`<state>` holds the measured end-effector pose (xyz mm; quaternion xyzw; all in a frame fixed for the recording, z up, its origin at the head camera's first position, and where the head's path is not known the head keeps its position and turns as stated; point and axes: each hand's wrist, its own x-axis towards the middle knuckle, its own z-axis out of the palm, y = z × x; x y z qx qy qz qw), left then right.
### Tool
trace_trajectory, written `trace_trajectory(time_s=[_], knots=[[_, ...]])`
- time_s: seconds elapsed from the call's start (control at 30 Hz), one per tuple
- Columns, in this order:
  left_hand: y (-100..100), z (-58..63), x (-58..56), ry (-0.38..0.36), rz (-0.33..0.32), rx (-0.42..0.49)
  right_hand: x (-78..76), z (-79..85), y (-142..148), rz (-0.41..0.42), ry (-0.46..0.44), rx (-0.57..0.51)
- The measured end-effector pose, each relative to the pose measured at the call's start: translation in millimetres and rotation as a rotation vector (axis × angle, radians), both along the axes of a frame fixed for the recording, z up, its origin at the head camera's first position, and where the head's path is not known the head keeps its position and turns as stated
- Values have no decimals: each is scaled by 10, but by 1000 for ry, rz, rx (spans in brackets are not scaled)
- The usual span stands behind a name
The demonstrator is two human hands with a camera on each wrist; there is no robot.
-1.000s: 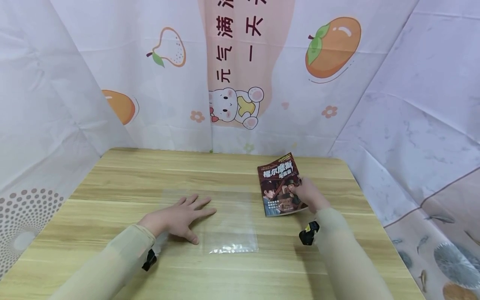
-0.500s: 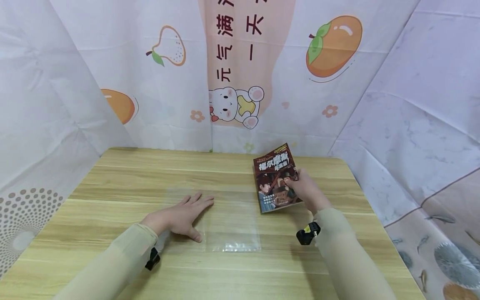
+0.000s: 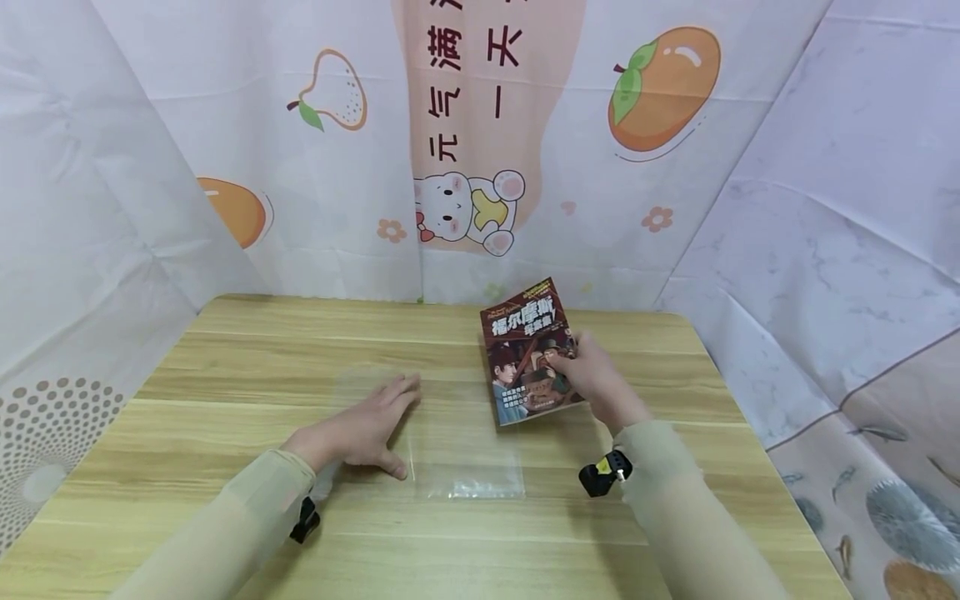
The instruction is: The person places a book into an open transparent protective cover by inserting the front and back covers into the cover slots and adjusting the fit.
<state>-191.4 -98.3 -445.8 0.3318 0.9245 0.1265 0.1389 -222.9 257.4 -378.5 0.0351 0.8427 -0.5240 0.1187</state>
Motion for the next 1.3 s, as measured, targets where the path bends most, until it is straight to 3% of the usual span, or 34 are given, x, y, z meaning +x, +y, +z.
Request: trace_trajectory(time_s=[0.6, 0.8, 1.3], knots=[[35, -67, -31, 105, 155, -100, 135, -49, -277, 45, -12, -85], [30, -95, -45, 58, 156, -80, 182, -83, -357, 61, -32, -99], [56, -50, -39, 39, 152, -72, 309, -203, -560, 66, -64, -126]])
